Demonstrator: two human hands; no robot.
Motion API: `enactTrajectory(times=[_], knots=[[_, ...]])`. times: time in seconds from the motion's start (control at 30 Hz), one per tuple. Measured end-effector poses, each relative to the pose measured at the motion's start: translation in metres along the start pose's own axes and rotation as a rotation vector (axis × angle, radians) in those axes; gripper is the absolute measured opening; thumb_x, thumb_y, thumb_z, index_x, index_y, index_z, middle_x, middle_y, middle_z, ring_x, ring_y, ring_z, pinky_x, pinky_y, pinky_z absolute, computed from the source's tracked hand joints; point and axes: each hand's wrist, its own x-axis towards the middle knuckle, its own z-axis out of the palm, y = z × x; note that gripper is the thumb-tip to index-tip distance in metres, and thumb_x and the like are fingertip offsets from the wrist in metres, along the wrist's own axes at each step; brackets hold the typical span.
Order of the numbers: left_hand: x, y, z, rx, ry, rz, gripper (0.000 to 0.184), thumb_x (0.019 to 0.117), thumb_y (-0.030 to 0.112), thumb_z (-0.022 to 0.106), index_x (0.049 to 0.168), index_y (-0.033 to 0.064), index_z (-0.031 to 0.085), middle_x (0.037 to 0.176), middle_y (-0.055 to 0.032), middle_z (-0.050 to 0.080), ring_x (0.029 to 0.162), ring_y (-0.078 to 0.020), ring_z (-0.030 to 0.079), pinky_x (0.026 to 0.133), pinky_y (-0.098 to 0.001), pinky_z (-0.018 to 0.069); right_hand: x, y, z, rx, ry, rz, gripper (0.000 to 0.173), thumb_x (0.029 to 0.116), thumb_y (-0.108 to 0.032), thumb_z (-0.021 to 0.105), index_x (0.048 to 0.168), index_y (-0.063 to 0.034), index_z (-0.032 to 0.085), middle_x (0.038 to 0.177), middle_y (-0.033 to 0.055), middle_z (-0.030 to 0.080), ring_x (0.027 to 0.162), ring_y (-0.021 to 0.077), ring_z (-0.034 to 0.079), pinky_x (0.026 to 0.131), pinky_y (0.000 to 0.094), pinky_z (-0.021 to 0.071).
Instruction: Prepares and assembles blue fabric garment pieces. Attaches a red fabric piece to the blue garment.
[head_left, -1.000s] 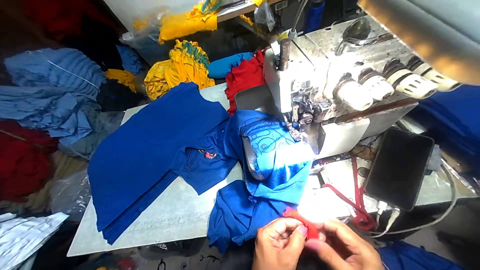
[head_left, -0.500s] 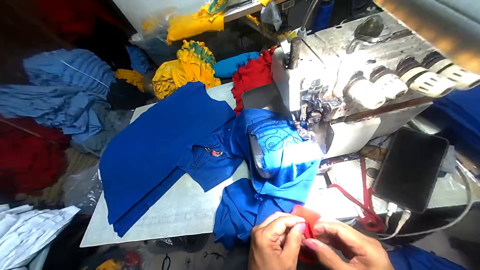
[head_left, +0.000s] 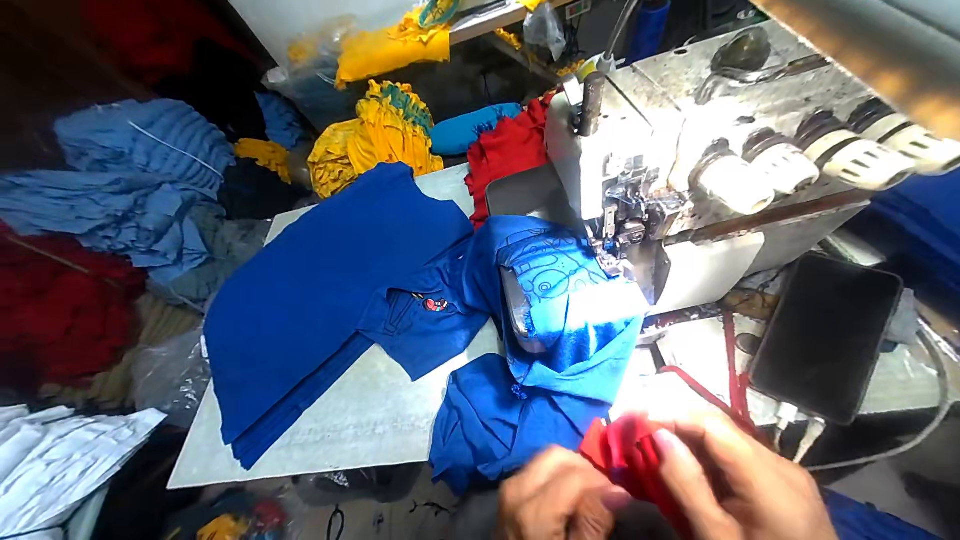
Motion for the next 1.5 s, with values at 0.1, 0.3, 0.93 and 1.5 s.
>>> enactTrajectory(times=[0.1,0.3,0.93,1.5], knots=[[-0.001,0.006,0.008,-0.451,-0.200,-0.454,0.065,0.1069,0.054,0.035,0.079,0.0054,0.069,0.072,0.0027,0.065,0.069,-0.0003,0.062,0.067,-0.0212,0.0533,0.001,-0.020,0.006,-0.146,-0.054,-0.139,0.015,0.0995,-0.012,0.061,0.098,0.0006,0.069,0.078,0.0137,0.068,0.065,0.0162,0.065,0.058,0.0240,0.0533],[0.021,0.007,0.008,-0.945,-0.008,-0.707,0.023,0.1039,0.003,0.050,0.118,-0.0084,0.064,0.105,-0.0132,0.077,0.096,-0.0205,0.076,0.090,-0.0366,0.0615,-0.026,-0.021,0.020,-0.105,-0.214,-0.145,0.013,0.0977,-0.007,0.063,0.093,0.0026,0.069,0.073,0.0154,0.066,0.057,0.0231,0.065,0.050,0.0323,0.0530],[0.043,-0.010,-0.043,-0.797,-0.613,-0.507,0.034,0.1024,0.045,0.058,0.115,0.0135,0.061,0.077,0.0085,0.063,0.058,0.0043,0.054,0.051,-0.0122,0.0445,-0.006,0.032,0.009,0.568,-0.190,0.094,0.008,0.0982,-0.017,0.065,0.101,-0.0088,0.066,0.091,-0.0075,0.068,0.083,-0.0074,0.062,0.076,0.0124,0.0535],[0.062,-0.011,-0.059,-0.108,-0.598,-0.266,0.037,0.1028,0.039,0.059,0.111,0.0069,0.075,0.091,0.0037,0.070,0.082,0.0032,0.060,0.076,-0.0185,0.0500,-0.018,0.047,0.026,0.143,0.168,-0.305,0.009,0.1016,-0.026,0.061,0.107,-0.0181,0.059,0.102,-0.0021,0.064,0.104,0.0084,0.063,0.098,0.0281,0.0497]])
